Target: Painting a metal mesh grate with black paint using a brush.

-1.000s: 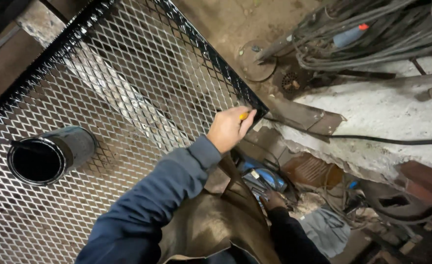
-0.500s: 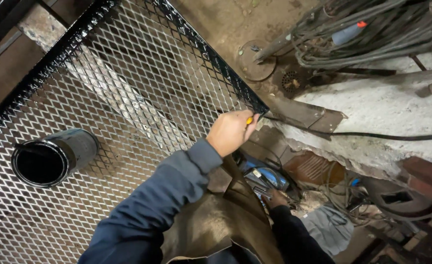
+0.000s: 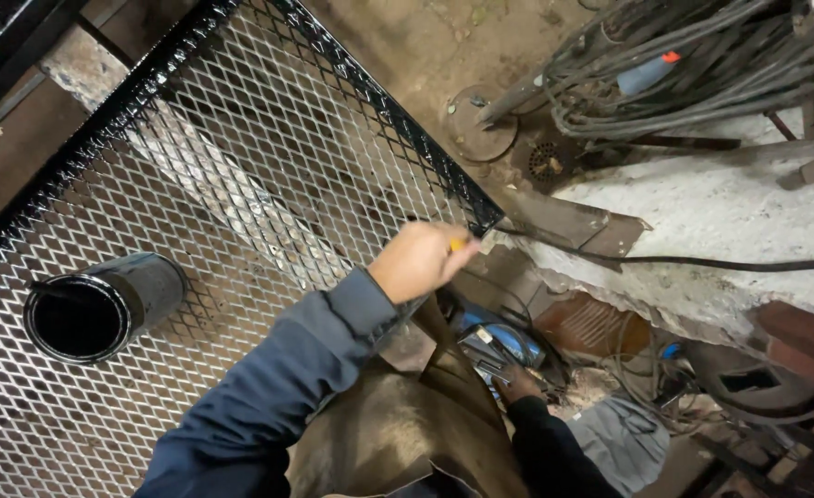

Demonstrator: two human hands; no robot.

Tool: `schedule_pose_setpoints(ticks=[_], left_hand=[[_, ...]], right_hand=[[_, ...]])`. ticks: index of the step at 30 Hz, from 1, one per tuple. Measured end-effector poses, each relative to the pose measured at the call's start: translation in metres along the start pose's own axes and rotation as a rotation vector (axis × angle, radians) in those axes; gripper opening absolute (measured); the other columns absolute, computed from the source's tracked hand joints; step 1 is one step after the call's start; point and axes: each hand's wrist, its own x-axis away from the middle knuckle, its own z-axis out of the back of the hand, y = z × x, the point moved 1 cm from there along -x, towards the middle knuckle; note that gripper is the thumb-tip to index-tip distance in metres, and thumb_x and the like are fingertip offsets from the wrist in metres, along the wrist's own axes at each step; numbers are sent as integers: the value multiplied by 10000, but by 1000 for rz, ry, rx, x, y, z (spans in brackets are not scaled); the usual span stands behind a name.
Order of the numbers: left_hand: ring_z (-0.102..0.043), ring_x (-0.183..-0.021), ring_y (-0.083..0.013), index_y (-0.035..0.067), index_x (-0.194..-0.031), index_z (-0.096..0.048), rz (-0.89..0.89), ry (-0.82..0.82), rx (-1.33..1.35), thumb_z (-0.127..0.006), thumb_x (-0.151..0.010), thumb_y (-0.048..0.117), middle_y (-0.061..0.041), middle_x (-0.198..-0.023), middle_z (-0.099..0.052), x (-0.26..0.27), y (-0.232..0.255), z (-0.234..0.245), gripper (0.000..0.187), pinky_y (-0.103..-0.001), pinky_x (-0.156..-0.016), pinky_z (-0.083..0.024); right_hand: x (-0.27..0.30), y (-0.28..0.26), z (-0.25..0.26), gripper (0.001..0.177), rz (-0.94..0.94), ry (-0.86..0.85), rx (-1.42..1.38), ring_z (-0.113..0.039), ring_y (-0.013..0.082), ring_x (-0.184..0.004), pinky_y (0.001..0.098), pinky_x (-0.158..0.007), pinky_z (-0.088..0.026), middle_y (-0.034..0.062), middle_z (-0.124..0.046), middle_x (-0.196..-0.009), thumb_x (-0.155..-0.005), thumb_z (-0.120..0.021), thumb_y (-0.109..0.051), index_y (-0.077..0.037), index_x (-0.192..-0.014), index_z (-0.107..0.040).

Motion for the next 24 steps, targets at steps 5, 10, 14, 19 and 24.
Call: schedule_pose_setpoints(ticks=[5, 10, 14, 19, 24], left_hand=[[-725, -657, -259, 34, -999, -737, 74, 417, -109, -635, -1043, 251, -159, -798, -733, -9, -6, 43, 244, -375, -619, -609], [-745, -877, -321, 26, -1109, -673, -199, 518, -361, -598, -1058, 120, -171, -967, -733, 14, 7, 8, 131, -398, -808, -609], [-736, -801, -292, 11, -1057, -683, -193, 328, -53, -612, -997, 137, -168, -921, -722, 10, -2, -22, 157, -369, -752, -622], [-678, -581, -288, 7, -849, -674, 194, 385, -94, -607, -1057, 216, -166, -731, -680, 1, -2, 26, 302, -403, -578, -592], [-662, -586, -274, 57, -848, -625, -35, 175, -34, -573, -1077, 192, -148, -686, -632, 6, -1, -15, 271, -393, -595, -591]], right_hand=[[0, -17, 20, 535, 34, 97, -87, -686, 374, -1039, 465, -875, -571, 173, -707, -1160, -840, -779, -498, -130, -1204, -647], [-6, 2, -2, 507, 139, 177, -116, -697, 370, -1030, 462, -861, -581, 154, -727, -1156, -833, -762, -438, -128, -1219, -651], [-3, -9, 10, 503, 115, 141, -3, -700, 342, -1061, 438, -903, -575, 136, -734, -1178, -858, -765, -493, -138, -1205, -684], [-4, -14, 12, 567, -50, 83, -86, -731, 317, -1029, 421, -921, -589, 113, -730, -1196, -819, -757, -505, -156, -1259, -679], [-21, 18, -19, 583, 155, 266, -109, -689, 365, -1059, 457, -893, -563, 166, -732, -1138, -778, -828, -521, -106, -1162, -688]])
